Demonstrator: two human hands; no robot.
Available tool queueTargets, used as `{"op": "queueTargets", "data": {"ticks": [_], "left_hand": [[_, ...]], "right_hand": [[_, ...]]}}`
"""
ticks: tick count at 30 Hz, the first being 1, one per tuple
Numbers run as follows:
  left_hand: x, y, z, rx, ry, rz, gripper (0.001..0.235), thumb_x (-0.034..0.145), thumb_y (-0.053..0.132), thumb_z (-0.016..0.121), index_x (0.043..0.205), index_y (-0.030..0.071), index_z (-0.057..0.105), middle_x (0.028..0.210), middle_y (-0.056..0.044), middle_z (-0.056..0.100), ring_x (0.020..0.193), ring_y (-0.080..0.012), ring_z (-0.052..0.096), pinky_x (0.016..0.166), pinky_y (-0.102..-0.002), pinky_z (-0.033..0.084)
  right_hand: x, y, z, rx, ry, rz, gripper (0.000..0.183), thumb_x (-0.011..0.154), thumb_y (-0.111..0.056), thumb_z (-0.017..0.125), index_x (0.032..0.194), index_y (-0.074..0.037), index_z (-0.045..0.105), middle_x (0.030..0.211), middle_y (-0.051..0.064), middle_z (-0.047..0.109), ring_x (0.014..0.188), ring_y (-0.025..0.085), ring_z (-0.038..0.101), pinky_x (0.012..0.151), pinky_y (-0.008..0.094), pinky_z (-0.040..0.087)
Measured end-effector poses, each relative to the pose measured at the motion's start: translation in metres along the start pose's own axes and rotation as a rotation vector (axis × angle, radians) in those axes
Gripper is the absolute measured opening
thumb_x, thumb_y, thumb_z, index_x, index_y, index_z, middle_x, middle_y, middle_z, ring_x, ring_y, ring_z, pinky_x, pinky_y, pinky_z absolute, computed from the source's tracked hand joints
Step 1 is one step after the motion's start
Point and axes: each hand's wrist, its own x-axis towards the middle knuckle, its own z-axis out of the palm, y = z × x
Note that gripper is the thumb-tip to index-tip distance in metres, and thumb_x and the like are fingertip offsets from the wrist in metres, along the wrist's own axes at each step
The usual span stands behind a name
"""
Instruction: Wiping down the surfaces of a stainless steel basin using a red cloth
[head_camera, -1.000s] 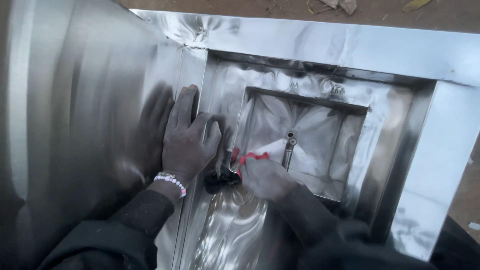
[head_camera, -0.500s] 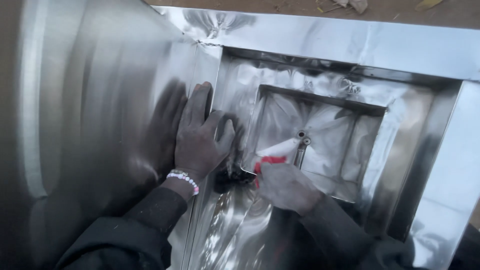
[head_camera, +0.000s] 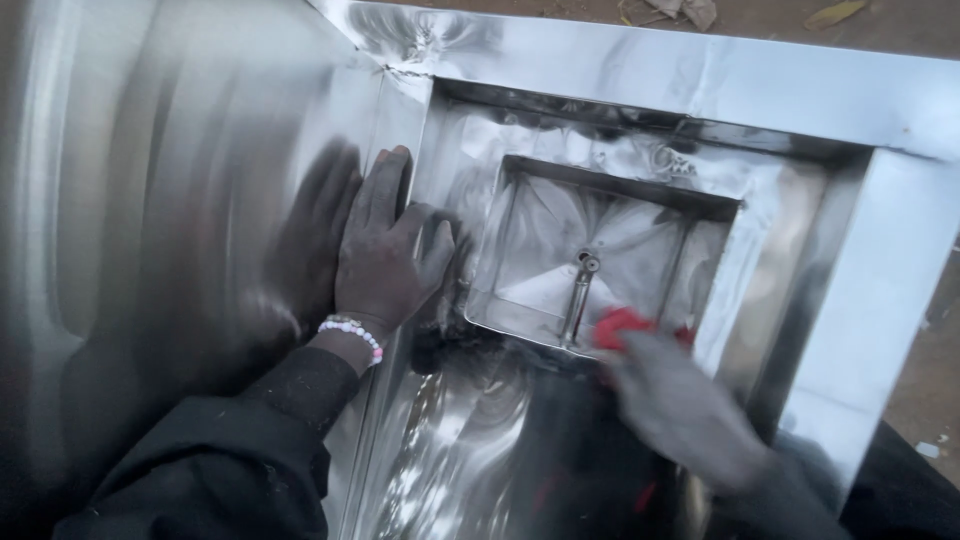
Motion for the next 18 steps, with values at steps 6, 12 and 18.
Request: {"op": "queueTargets", "data": {"ticks": [6,12,18], "left_hand": [[-0.002,-0.002,-0.002,0.04,0.011,0.04,0.008,0.093,0.015,0.073,0.093,0.007,0.073,0.153,-0.024,0.049,0.141,-0.0455,0.049,0.121,-0.052,0.038],[-0.002,-0.005,0.011,0.152,0.128,0.03,0.018,0.083,0.024,0.076,0.091,0.008,0.072,0.149,-0.018,0.057,0.139,-0.037,0.055,0.112,-0.047,0.048],[-0.001,-0.005,0.009,0.15,0.119,0.039,0.015,0.086,0.023,0.075,0.091,0.009,0.072,0.15,-0.017,0.056,0.14,-0.0358,0.054,0.113,-0.046,0.048]], "right_hand": [[0.004,-0.037,-0.001,-0.728,-0.194,-0.352,0.031,0.106,-0.033,0.042,0.121,-0.015,0.062,0.099,0.013,0.065,0.09,0.039,0.068,0.071,0.057,0.057],[0.035,0.05,0.03,-0.435,-0.254,-0.171,0.022,0.099,-0.027,0.049,0.104,-0.016,0.068,0.094,0.006,0.073,0.089,0.029,0.071,0.073,0.042,0.057],[0.096,0.026,0.037,-0.005,-0.455,0.381,0.046,0.086,-0.026,0.05,0.123,-0.033,0.077,0.119,0.006,0.076,0.125,0.03,0.065,0.106,0.039,0.05]]}}
